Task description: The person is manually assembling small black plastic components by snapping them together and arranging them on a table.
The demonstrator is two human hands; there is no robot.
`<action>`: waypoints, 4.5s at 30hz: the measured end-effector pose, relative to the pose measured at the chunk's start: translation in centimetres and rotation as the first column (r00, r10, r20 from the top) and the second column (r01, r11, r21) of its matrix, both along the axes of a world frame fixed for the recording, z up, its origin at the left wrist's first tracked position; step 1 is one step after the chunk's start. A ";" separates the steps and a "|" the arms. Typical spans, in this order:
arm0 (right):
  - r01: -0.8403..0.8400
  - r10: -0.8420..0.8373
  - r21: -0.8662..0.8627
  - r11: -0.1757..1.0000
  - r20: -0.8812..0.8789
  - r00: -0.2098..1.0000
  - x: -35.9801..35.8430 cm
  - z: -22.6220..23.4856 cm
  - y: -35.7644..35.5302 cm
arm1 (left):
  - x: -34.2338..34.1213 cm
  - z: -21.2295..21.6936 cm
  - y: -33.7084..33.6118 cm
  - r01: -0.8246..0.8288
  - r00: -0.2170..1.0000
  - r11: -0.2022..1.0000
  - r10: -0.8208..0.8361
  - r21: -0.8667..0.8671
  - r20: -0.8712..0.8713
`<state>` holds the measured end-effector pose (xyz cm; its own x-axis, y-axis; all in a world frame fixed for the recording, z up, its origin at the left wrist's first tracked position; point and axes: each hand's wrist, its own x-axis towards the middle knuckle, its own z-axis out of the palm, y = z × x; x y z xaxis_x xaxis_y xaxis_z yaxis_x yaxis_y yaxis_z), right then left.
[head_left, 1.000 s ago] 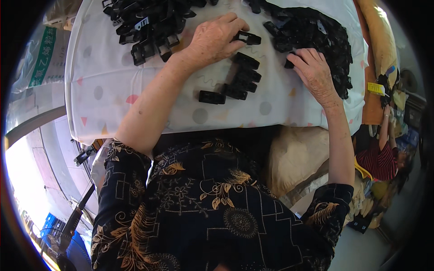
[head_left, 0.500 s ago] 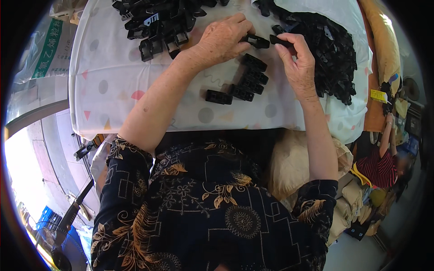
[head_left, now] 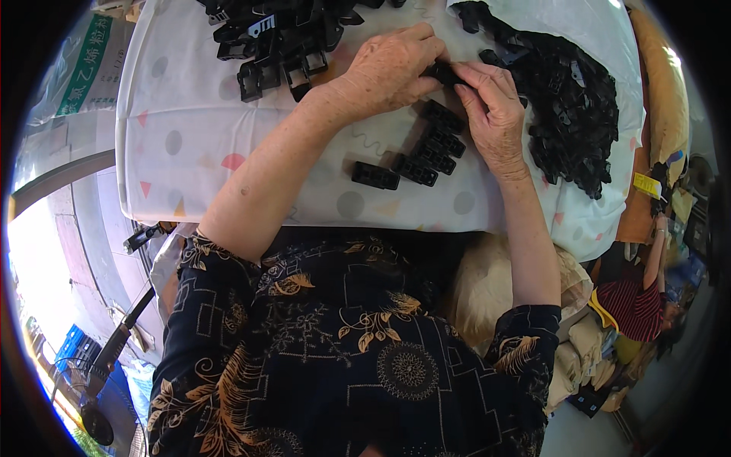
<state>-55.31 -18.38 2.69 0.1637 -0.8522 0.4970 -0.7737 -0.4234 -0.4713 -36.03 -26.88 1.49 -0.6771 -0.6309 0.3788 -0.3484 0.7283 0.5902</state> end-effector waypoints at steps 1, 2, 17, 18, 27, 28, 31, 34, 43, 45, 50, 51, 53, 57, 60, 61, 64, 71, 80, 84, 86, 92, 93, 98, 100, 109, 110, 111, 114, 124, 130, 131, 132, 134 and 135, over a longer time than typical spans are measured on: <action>0.006 -0.006 0.002 1.000 0.000 1.000 -0.1 0.0 0.1 | -0.1 0.2 0.0 0.010 1.000 1.000 -0.010 0.003 -0.001; 0.016 -0.021 -0.048 0.999 -0.121 0.992 -0.2 0.0 0.2 | 0.0 0.5 0.1 0.017 1.000 1.000 -0.017 0.004 -0.002; 0.207 -0.237 -0.195 0.959 -0.144 0.961 -2.9 0.6 3.8 | 0.9 2.4 -0.4 0.176 0.972 0.974 -0.195 0.144 0.128; 0.327 -0.352 -0.179 0.928 -0.126 0.928 -3.6 0.7 4.2 | 0.6 2.5 -1.1 0.154 0.972 0.979 -0.174 0.131 0.157; 0.369 -0.377 -0.092 0.925 -0.359 0.854 -3.0 1.7 3.3 | -7.6 2.4 -4.3 -0.189 0.918 0.962 0.244 -0.197 0.313; 0.421 -0.416 -0.073 0.904 -0.380 0.827 -3.1 1.6 3.3 | -7.8 1.4 -4.0 -0.189 0.914 0.960 0.249 -0.208 0.321; 0.488 -0.465 -0.064 0.870 -0.433 0.772 -3.3 1.2 3.3 | -7.5 0.5 -2.7 -0.052 0.968 0.970 0.107 -0.239 0.225; 0.495 -0.462 -0.066 0.866 -0.482 0.744 -3.9 0.8 3.4 | -6.9 1.7 -1.5 0.010 0.953 0.983 0.047 -0.185 0.301; 0.325 -0.332 0.082 0.942 0.089 0.939 -5.4 1.1 4.6 | 0.0 4.1 -8.2 0.116 0.814 0.826 0.239 -0.551 0.530; 0.233 -0.316 0.277 0.932 0.310 0.897 -4.7 2.1 4.7 | 0.6 4.2 -8.4 0.150 0.781 0.840 0.223 -0.522 0.583; 0.235 -0.290 0.264 0.935 0.194 0.937 -5.0 1.7 4.9 | -0.7 4.1 -7.7 0.187 0.831 0.844 0.137 -0.503 0.539; 0.227 -0.265 0.220 0.949 0.160 0.951 -4.9 1.8 5.0 | -1.3 4.0 -7.2 0.186 0.832 0.848 0.134 -0.497 0.539; 0.214 -0.241 0.187 0.959 0.133 0.961 -4.9 1.7 5.0 | -3.2 4.3 -5.3 0.118 0.866 0.952 0.040 -0.282 0.498; 0.118 -0.125 0.267 0.956 0.011 0.992 -4.5 3.0 5.3 | -4.3 4.8 -3.5 0.092 0.851 0.988 -0.016 -0.120 0.525; 0.074 -0.059 0.217 0.973 -0.073 0.996 -4.6 3.0 5.4 | -3.6 3.9 -2.9 0.017 0.962 0.998 0.000 -0.059 0.272; 0.071 -0.055 0.223 0.972 -0.076 0.996 -4.5 2.9 5.3 | -3.1 3.1 -2.8 0.013 0.963 0.999 0.002 -0.053 0.269; 0.090 -0.066 0.146 0.985 -0.162 0.985 -4.1 2.7 5.0 | -1.8 1.0 -2.2 -0.108 0.984 0.993 0.114 -0.054 0.136; 0.188 -0.185 0.147 0.971 -0.029 0.982 -3.9 2.1 4.8 | -1.5 0.7 -0.9 -0.099 0.988 0.995 0.099 -0.009 0.118; 0.011 -0.015 -0.041 0.999 -0.114 0.993 -0.9 2.9 -1.5 | -0.7 0.3 -1.4 -0.024 0.998 0.999 0.021 0.044 0.065; -0.055 0.059 0.029 0.998 -0.173 0.983 -0.9 2.2 -2.1 | -0.8 -0.3 -1.3 -0.041 0.999 0.998 0.040 0.040 0.033; -0.082 0.085 0.024 0.996 -0.221 0.972 -1.2 2.0 -2.2 | -0.7 -0.3 -1.3 -0.043 0.999 0.998 0.041 0.045 0.035; -0.116 0.122 0.041 0.992 -0.441 0.889 -1.2 3.0 -1.8 | -0.8 0.2 -1.6 0.010 1.000 1.000 -0.010 0.020 -0.007; -0.121 0.117 0.022 0.992 -0.464 0.878 -1.3 3.0 -1.8 | -0.8 0.2 -1.5 0.005 1.000 1.000 -0.005 0.016 0.001; -0.094 0.175 0.199 0.975 -0.442 0.880 -1.3 3.6 -2.5 | -0.1 0.2 -2.0 0.023 1.000 0.999 -0.023 0.030 -0.012; -0.076 0.199 0.289 0.954 -0.427 0.882 -1.6 4.2 -3.3 | 1.0 0.8 -1.4 -0.064 0.997 0.991 0.068 0.115 -0.033; -0.224 0.448 0.691 0.687 -0.161 0.879 -0.2 7.0 -2.6 | 1.5 3.0 12.6 -0.145 0.974 0.970 0.175 -0.198 0.147; -0.145 0.423 0.733 0.665 -0.208 0.882 0.2 7.0 -2.5 | 1.4 2.6 12.9 -0.149 0.973 0.968 0.180 -0.203 0.144; -0.147 0.425 0.729 0.668 -0.212 0.880 0.4 6.8 -2.5 | 1.3 2.1 12.9 -0.172 0.964 0.957 0.212 -0.233 0.162; -0.095 0.422 0.666 0.740 -0.349 0.837 0.5 5.9 -2.1 | 1.1 1.8 12.8 -0.180 0.954 0.947 0.234 -0.266 0.185; -0.023 0.083 0.182 0.983 -0.330 0.940 1.7 0.3 0.4 | 3.4 1.2 11.0 -0.030 0.980 0.939 0.096 -0.341 0.176; 0.232 -0.248 -0.111 0.966 -0.154 0.957 3.3 -2.3 2.4 | 3.7 1.1 9.9 -0.040 0.977 0.933 0.112 -0.357 0.184; 0.264 -0.281 -0.142 0.954 -0.112 0.953 3.4 -2.3 2.2 | 3.7 1.0 9.8 -0.066 0.979 0.923 0.134 -0.380 0.155; 0.296 -0.312 -0.171 0.940 -0.069 0.948 3.6 -2.3 2.3 | 3.8 0.9 9.8 -0.067 0.979 0.924 0.135 -0.377 0.156; 0.349 -0.358 -0.160 0.924 -0.032 0.933 4.2 -2.6 2.0 | 3.8 0.6 9.1 -0.075 0.978 0.929 0.139 -0.361 0.156; 0.390 -0.382 -0.161 0.907 0.078 0.921 4.7 -2.8 1.8 | 3.8 0.5 8.8 -0.074 0.978 0.928 0.139 -0.365 0.156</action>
<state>-50.59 -16.53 -0.13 -0.1863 -0.7461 0.6393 -0.8731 -0.1726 -0.4559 -32.18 -18.04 1.98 -0.6894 -0.5491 0.4725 -0.5098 0.8312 0.2220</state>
